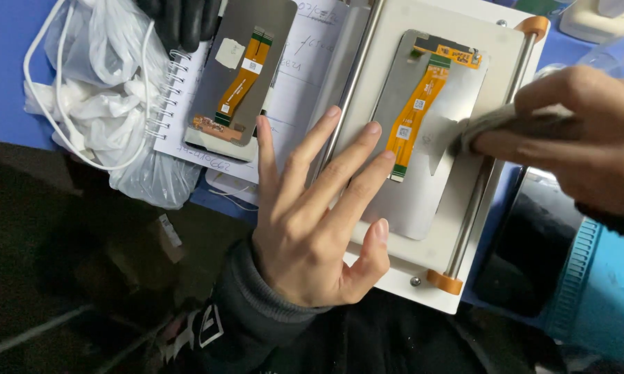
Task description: The recorder is cleaning and preparing mobile phone screens for repair or remanufacturing.
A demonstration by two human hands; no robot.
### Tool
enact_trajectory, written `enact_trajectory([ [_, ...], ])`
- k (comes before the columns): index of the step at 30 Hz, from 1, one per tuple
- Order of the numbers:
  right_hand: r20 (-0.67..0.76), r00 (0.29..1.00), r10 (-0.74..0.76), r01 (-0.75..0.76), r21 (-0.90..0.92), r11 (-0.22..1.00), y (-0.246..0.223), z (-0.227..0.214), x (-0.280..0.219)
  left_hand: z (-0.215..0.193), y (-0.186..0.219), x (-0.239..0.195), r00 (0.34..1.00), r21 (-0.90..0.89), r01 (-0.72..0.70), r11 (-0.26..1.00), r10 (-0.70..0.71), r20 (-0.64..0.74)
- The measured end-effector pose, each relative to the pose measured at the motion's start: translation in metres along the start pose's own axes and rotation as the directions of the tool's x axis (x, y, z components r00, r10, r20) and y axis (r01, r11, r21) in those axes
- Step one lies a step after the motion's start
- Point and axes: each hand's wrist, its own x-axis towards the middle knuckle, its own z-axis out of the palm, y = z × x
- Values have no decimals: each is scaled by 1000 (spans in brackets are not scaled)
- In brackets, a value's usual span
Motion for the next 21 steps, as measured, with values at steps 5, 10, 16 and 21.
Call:
enact_trajectory([
  [5, -9, 997, -82, 80, -158, 984, 21, -4, 14, -1, 1, -1, 1000, -9, 9, 1000, -9, -6],
  [10, 41, 998, -41, 42, -24, 999, -7, -14, 1, -4, 2, 1, 1000, -6, -2, 1000, 2, 8],
  [16, 213, 955, -207, 197, 66, 978, -53, -35, -2, -2, 2, -1, 1000, -16, 9, 1000, -9, 1],
  [21, 192, 948, -253, 229, 141, 963, -63, -37, 7, -3, 3, -1, 1000, -13, 17, 1000, -17, 8],
])
